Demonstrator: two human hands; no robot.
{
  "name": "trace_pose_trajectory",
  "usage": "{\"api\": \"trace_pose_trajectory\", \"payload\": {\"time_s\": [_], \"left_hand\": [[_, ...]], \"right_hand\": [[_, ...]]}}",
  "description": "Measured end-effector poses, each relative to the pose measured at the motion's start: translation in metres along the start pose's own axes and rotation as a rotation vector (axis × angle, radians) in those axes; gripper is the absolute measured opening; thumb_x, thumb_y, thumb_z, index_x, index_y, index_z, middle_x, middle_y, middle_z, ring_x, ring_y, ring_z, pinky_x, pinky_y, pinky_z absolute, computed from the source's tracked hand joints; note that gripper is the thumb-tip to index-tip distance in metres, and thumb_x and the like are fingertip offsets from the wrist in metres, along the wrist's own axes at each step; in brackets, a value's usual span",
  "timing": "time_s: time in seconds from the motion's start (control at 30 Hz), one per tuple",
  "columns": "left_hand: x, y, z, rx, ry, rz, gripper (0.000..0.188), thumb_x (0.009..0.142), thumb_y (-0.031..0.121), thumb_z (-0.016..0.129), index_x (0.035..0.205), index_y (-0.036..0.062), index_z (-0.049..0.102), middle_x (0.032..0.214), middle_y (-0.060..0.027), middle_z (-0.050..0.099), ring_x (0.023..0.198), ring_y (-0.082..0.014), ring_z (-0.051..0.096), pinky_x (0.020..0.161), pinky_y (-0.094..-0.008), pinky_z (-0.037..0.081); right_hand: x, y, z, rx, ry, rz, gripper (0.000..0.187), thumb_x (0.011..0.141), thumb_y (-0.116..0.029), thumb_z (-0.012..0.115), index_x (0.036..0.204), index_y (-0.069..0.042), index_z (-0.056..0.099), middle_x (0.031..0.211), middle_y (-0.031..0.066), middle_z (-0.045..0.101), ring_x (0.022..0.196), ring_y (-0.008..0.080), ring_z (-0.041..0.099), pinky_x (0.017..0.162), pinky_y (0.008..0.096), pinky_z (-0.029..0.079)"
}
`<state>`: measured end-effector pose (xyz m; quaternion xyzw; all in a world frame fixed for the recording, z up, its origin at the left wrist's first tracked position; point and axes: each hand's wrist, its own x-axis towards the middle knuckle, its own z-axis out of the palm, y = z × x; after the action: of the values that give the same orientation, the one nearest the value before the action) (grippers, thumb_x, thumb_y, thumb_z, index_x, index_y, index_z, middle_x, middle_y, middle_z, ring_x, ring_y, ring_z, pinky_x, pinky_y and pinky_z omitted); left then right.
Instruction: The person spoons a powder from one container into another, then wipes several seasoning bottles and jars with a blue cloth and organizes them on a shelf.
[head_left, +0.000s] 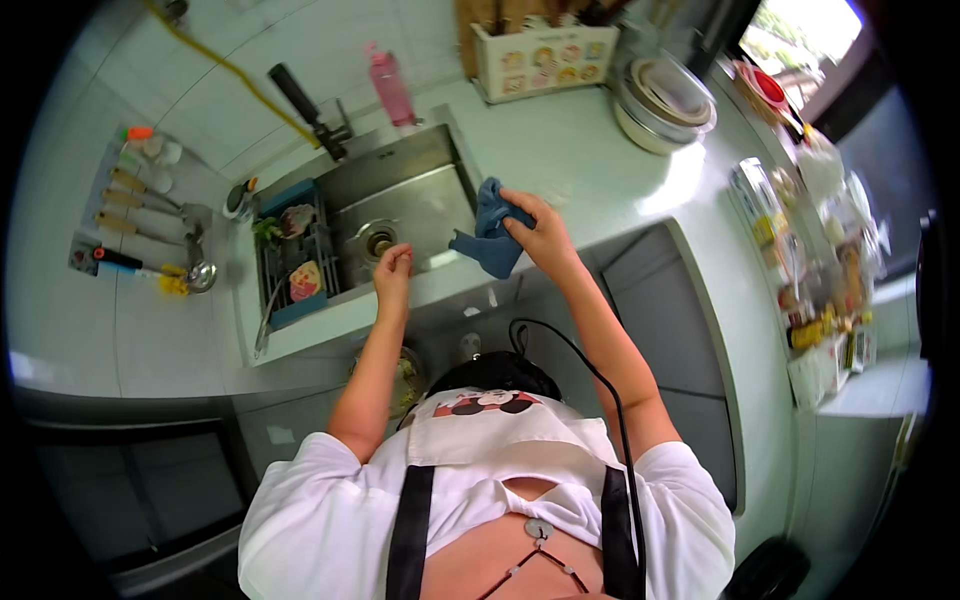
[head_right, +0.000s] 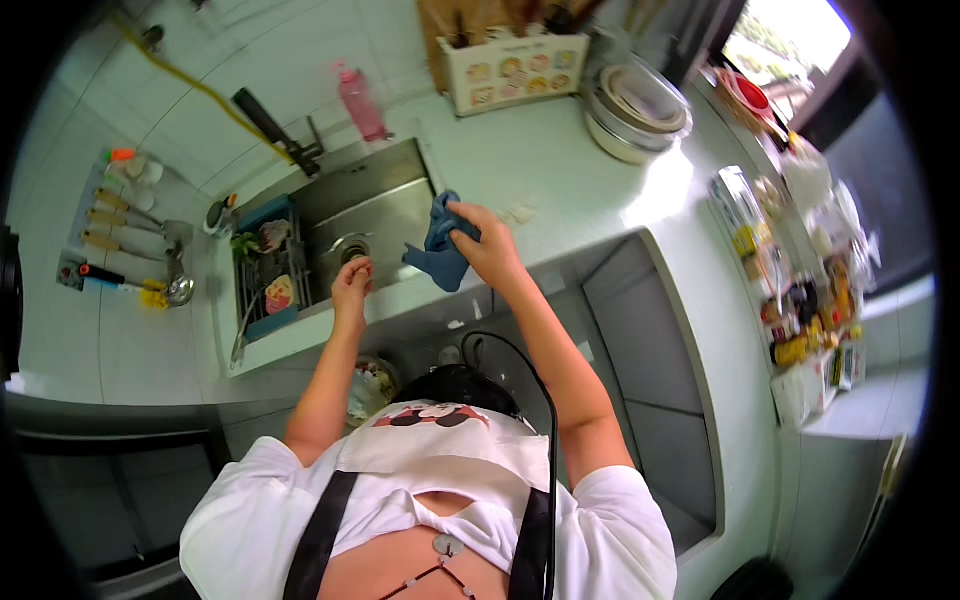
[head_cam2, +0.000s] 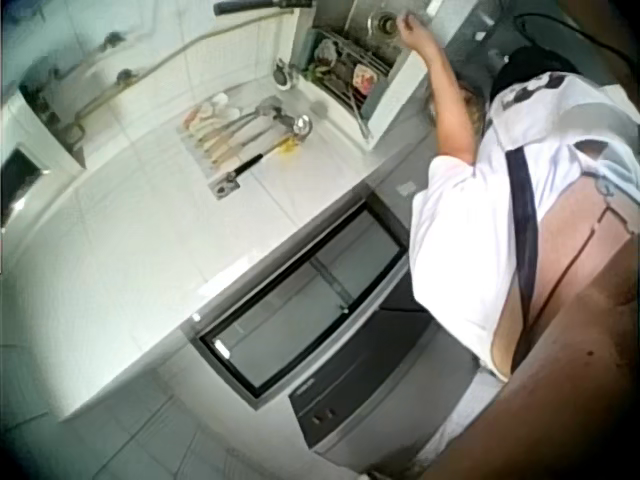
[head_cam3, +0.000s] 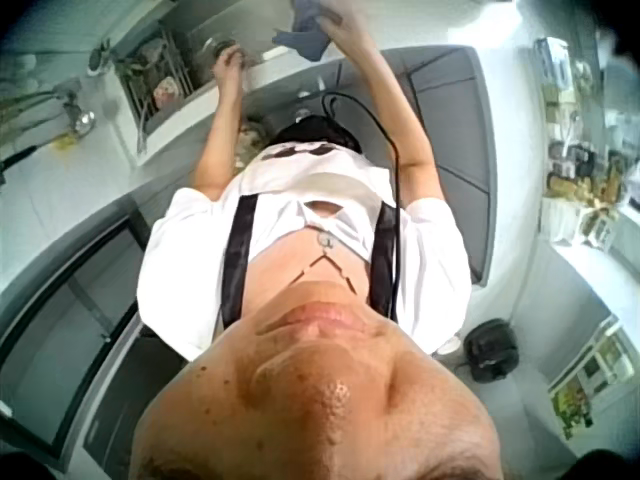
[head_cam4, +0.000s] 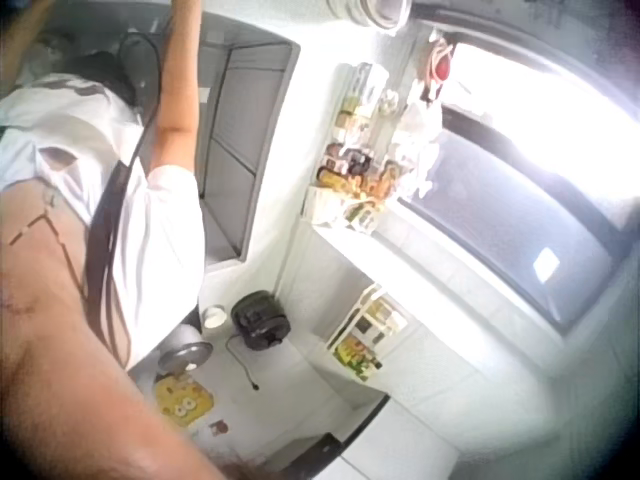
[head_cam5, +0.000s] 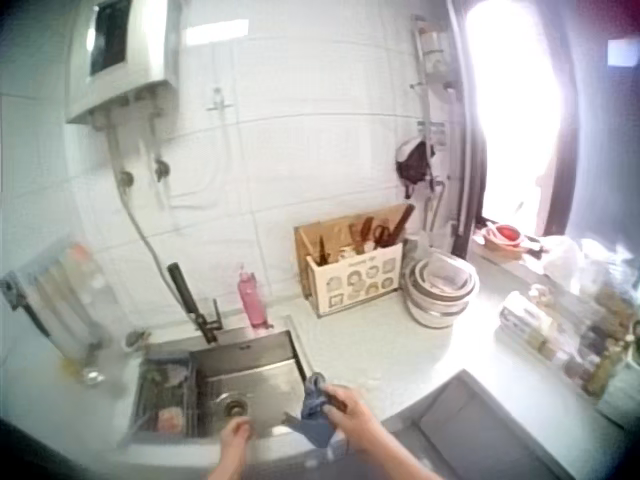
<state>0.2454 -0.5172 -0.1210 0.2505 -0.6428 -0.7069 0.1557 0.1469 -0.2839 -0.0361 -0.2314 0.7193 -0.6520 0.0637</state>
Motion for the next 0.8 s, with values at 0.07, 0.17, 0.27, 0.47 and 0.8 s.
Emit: {"api": "trace_pose_trajectory", "payload": {"time_s": [0.07,0.17,0.27,0.47,0.8], "left_hand": [[0.017,0.005,-0.024,-0.039,0.066,0.016,0.017,0.087,0.012,0.049,0.101,0.0086,0.058,0.09,0.002,0.057,0.083,-0.0081,0.052,0.07,-0.0225,0.041],[0.033,-0.003,-0.051,-0.11,0.096,0.025,0.018,0.088,0.011,0.048,0.102,0.007,0.058,0.091,0.0009,0.058,0.083,-0.0083,0.053,0.071,-0.022,0.041],[0.062,-0.002,-0.071,-0.149,0.164,0.071,0.019,0.088,0.01,0.048,0.102,0.002,0.057,0.092,-0.0023,0.058,0.082,-0.0093,0.053,0.069,-0.0214,0.042],[0.091,-0.004,-0.083,-0.19,0.162,0.021,0.017,0.087,0.008,0.048,0.099,-0.0005,0.057,0.092,-0.0049,0.058,0.081,-0.0116,0.055,0.071,-0.0235,0.044],[0.117,0.026,0.005,-0.153,-0.129,0.089,0.015,0.088,0.009,0.048,0.097,0.0018,0.057,0.093,-0.0038,0.058,0.086,-0.0112,0.054,0.078,-0.0234,0.043]], "right_hand": [[0.036,-0.014,0.038,-0.067,0.121,-0.266,0.032,0.076,0.001,0.053,0.108,-0.004,0.056,0.103,0.0075,0.057,0.095,0.0192,0.053,0.081,0.0272,0.041],[0.091,0.046,0.076,-0.392,-0.047,-0.235,0.024,0.069,0.003,0.054,0.092,-0.004,0.058,0.095,0.0144,0.055,0.089,0.0306,0.054,0.079,0.0331,0.043],[0.131,0.064,0.108,-0.439,-0.06,-0.274,0.019,0.068,0.004,0.054,0.084,-0.005,0.057,0.091,0.0139,0.054,0.088,0.0319,0.053,0.077,0.0358,0.043],[0.148,0.095,0.132,-0.516,0.0,-0.165,0.021,0.069,0.005,0.055,0.088,-0.004,0.059,0.09,0.014,0.057,0.088,0.0296,0.055,0.078,0.0326,0.044],[0.103,0.019,0.051,0.037,0.167,0.179,0.039,0.08,0.001,0.046,0.117,-0.01,0.05,0.107,0.0017,0.057,0.068,0.003,0.047,0.052,0.0171,0.036]]}}
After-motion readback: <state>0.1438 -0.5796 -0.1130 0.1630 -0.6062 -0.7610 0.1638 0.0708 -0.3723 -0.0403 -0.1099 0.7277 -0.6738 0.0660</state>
